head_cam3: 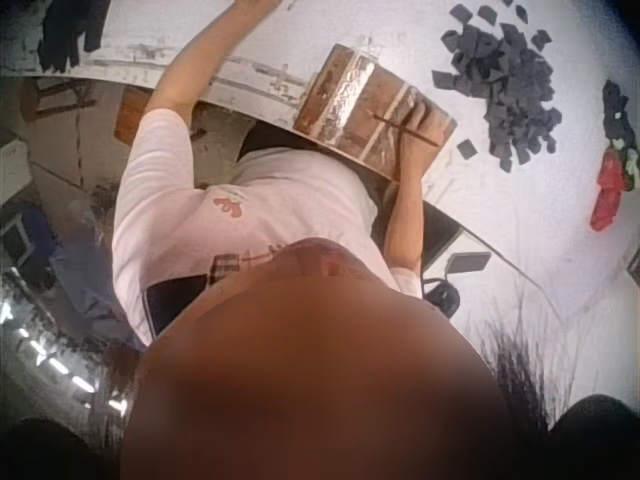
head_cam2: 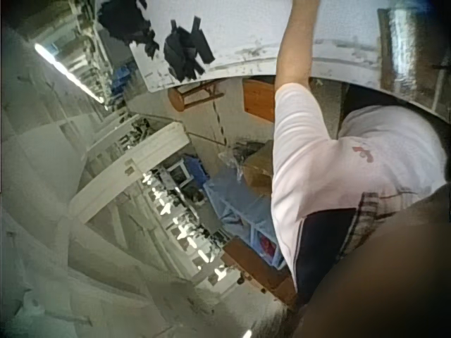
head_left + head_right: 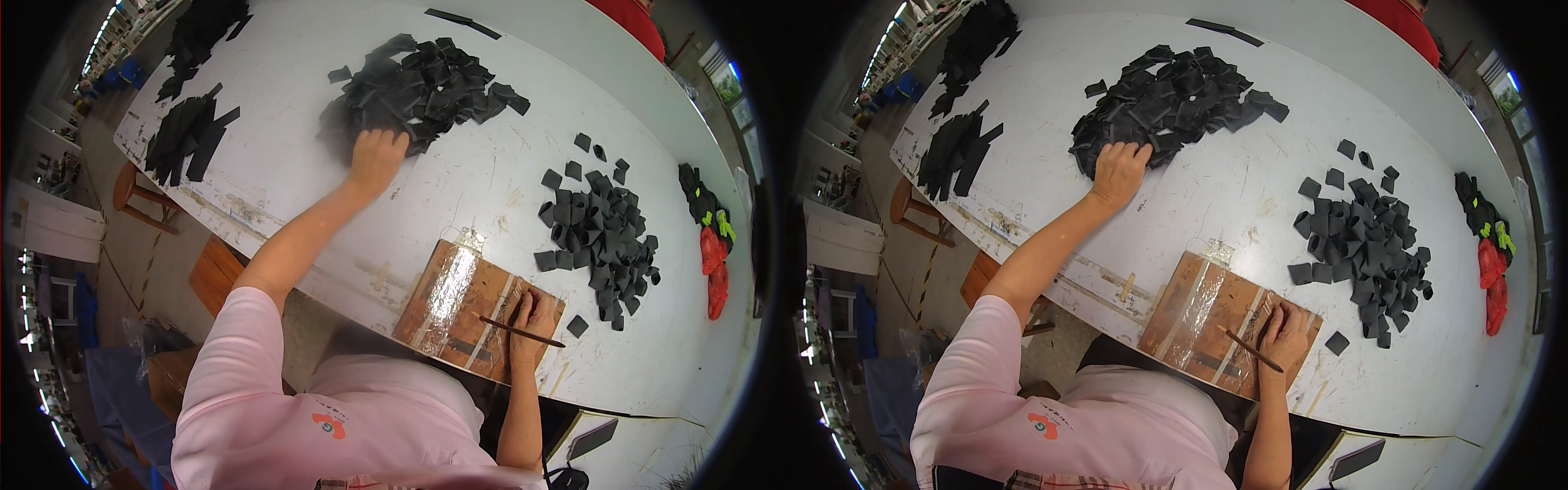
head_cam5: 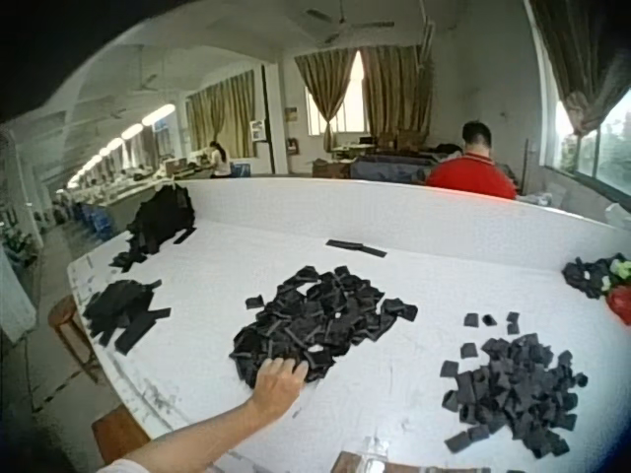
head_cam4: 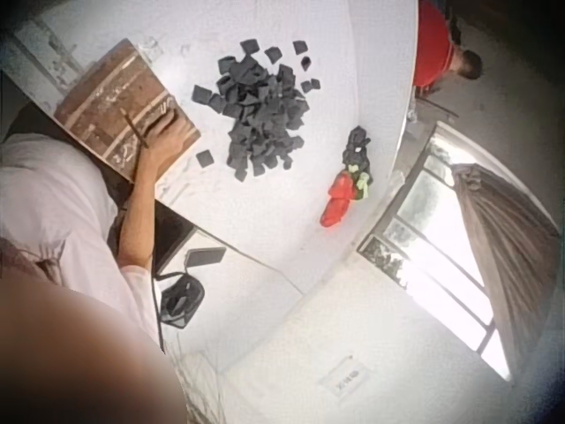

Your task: The recorder is assembling small rubber or foam components, likely for sports or recreation goods, at a workbench.

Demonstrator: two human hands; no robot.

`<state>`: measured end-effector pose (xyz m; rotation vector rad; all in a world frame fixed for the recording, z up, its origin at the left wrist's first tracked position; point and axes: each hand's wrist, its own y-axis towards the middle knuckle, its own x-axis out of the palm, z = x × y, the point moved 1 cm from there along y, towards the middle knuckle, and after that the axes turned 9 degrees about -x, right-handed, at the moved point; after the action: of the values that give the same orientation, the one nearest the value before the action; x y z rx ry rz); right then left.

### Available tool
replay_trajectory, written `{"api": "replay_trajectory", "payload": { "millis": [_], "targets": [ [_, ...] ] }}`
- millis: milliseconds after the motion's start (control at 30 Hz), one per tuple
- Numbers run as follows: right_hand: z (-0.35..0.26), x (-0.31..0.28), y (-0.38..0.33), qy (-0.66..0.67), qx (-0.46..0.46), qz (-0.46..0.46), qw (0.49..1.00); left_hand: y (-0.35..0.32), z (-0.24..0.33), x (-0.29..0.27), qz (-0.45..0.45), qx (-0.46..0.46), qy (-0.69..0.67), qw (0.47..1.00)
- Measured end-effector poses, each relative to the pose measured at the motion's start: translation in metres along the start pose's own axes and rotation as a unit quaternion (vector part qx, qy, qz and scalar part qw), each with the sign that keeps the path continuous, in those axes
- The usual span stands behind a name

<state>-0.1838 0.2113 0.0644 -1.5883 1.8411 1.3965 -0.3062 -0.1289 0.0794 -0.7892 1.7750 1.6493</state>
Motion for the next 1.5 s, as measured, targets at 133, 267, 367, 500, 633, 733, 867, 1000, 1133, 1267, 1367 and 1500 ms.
{"api": "replay_trajectory", "payload": {
  "millis": [133,267,367,500,633,733,867,1000,1133,1267,1367,1500],
  "targets": [
    [0.0,0.0,-0.001,-0.006,0.0,-0.002,1.0,-0.021,0.022,-0.023,-0.045,0.001,-0.034,0.998],
    [-0.001,-0.001,-0.001,0.007,0.011,-0.004,1.0,-0.044,0.05,-0.049,-0.081,-0.002,-0.088,0.993],
    [0.0,-0.001,-0.001,0.024,0.022,-0.002,0.999,-0.056,0.075,-0.078,-0.124,-0.01,-0.136,0.983],
    [0.003,0.0,0.0,0.001,-0.014,0.023,1.0,-0.074,0.108,-0.107,-0.168,-0.022,-0.183,0.968],
    [0.002,0.0,0.001,0.017,-0.003,0.016,1.0,-0.093,0.131,-0.121,-0.233,-0.028,-0.194,0.952],
    [0.004,0.0,-0.002,0.001,-0.02,0.02,1.0,-0.096,0.133,-0.13,-0.276,-0.021,-0.202,0.939],
    [0.0,-0.002,-0.004,0.011,-0.023,0.04,0.999,-0.082,0.119,-0.142,-0.256,-0.071,-0.28,0.922],
    [0.004,-0.001,-0.009,0.044,0.008,0.047,0.998,-0.046,0.112,-0.13,-0.226,0.001,-0.345,0.911],
    [0.006,0.0,-0.009,0.045,0.008,0.041,0.998,-0.026,0.122,-0.102,-0.319,0.134,-0.356,0.868],
    [0.005,0.0,-0.008,0.046,0.014,0.032,0.998,-0.024,0.122,-0.077,-0.367,0.205,-0.31,0.853],
    [0.007,-0.001,-0.007,0.074,0.013,0.046,0.996,-0.027,0.125,-0.075,-0.374,0.248,-0.262,0.854],
    [0.0,-0.009,-0.014,0.091,-0.046,0.129,0.986,-0.036,0.122,-0.083,-0.295,0.185,-0.288,0.892]
  ]
}}
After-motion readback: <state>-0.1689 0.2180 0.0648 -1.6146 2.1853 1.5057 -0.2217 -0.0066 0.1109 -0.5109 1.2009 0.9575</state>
